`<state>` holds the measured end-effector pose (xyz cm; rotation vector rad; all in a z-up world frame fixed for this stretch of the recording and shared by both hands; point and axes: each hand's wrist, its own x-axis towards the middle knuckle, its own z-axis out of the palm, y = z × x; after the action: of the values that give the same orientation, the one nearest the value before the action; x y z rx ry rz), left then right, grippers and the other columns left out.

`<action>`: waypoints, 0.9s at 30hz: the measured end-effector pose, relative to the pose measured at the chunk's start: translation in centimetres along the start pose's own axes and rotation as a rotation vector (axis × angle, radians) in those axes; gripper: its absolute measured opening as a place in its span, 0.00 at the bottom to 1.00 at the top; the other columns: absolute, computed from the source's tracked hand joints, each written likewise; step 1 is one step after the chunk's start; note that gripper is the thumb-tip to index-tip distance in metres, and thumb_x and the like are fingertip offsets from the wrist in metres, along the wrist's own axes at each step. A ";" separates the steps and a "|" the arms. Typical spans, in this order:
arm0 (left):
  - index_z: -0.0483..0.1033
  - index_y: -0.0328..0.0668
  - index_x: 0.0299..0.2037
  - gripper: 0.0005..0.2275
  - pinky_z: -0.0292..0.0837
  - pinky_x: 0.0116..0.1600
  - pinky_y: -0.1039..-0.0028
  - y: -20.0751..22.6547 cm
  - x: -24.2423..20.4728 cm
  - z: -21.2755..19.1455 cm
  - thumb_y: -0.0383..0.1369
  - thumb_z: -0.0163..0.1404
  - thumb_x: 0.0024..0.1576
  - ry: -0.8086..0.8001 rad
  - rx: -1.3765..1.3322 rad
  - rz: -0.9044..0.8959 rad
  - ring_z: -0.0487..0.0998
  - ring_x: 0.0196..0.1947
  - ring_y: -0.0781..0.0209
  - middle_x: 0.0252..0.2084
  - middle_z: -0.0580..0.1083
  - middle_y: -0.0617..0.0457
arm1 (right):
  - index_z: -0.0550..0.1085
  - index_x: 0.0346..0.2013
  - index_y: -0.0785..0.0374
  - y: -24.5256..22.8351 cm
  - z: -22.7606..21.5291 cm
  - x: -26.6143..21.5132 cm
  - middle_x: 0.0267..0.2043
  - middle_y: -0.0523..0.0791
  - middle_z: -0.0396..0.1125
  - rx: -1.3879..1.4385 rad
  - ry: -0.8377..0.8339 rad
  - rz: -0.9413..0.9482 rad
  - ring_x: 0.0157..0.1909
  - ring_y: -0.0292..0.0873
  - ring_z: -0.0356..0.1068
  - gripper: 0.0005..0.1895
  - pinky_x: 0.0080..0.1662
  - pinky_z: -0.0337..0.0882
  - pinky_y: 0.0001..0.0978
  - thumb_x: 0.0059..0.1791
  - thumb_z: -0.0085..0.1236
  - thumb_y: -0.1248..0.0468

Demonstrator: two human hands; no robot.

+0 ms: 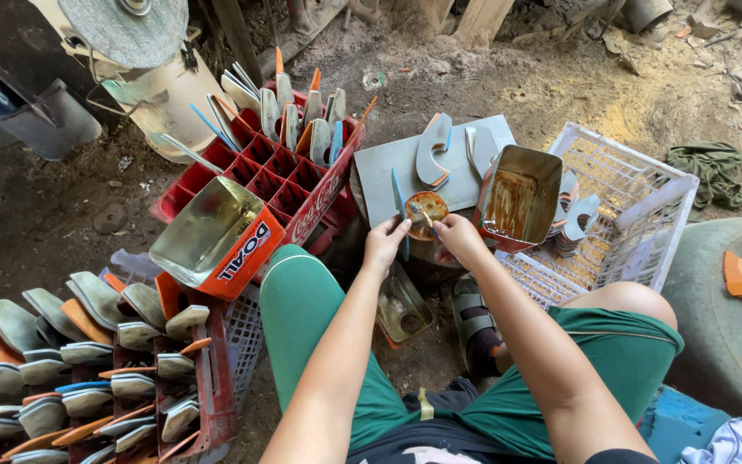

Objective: The person sits and uses a brush to apply a brown liquid to curved shoe sole pieces. They dip the brush into a small container, coat each piece, and place it into a red crate. The person handles several pieces one at a time, turning them to cover different surfaces.

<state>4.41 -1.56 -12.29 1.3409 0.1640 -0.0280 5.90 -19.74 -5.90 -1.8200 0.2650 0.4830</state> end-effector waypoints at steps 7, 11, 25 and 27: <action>0.77 0.31 0.58 0.21 0.71 0.54 0.76 -0.1 -0.1 -0.1 0.36 0.58 0.58 0.046 -0.063 -0.019 0.78 0.47 0.66 0.50 0.80 0.50 | 0.69 0.41 0.65 0.1 -1.8 -2.4 0.29 0.45 0.68 0.120 -0.031 0.034 0.20 0.41 0.70 0.15 0.22 0.69 0.33 0.56 0.50 0.54; 0.78 0.31 0.58 0.20 0.70 0.55 0.78 0.0 -0.5 -0.1 0.37 0.58 0.60 0.032 -0.027 -0.013 0.77 0.47 0.68 0.50 0.80 0.52 | 0.70 0.41 0.63 0.9 -2.0 -3.7 0.29 0.51 0.71 -0.402 0.181 -0.115 0.26 0.51 0.75 0.14 0.30 0.72 0.45 0.54 0.53 0.54; 0.80 0.34 0.53 0.16 0.71 0.53 0.78 0.7 0.6 -0.1 0.38 0.55 0.62 0.059 -0.163 0.006 0.79 0.44 0.67 0.43 0.79 0.56 | 0.74 0.41 0.63 -3.9 -2.6 -9.7 0.36 0.55 0.74 -0.543 0.492 -0.506 0.39 0.59 0.74 0.13 0.42 0.72 0.50 0.53 0.55 0.55; 0.80 0.37 0.54 0.16 0.65 0.46 0.77 0.4 0.5 -0.3 0.38 0.55 0.61 0.050 -0.180 -0.072 0.79 0.44 0.67 0.43 0.79 0.57 | 0.74 0.42 0.64 -3.2 -2.4 -9.4 0.38 0.57 0.73 -0.610 0.466 -0.515 0.41 0.61 0.73 0.14 0.43 0.71 0.52 0.54 0.55 0.55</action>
<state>4.93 -1.17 -12.03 1.1567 0.2517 -0.0396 -0.65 -21.68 1.64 -2.4820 -0.0583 -0.2657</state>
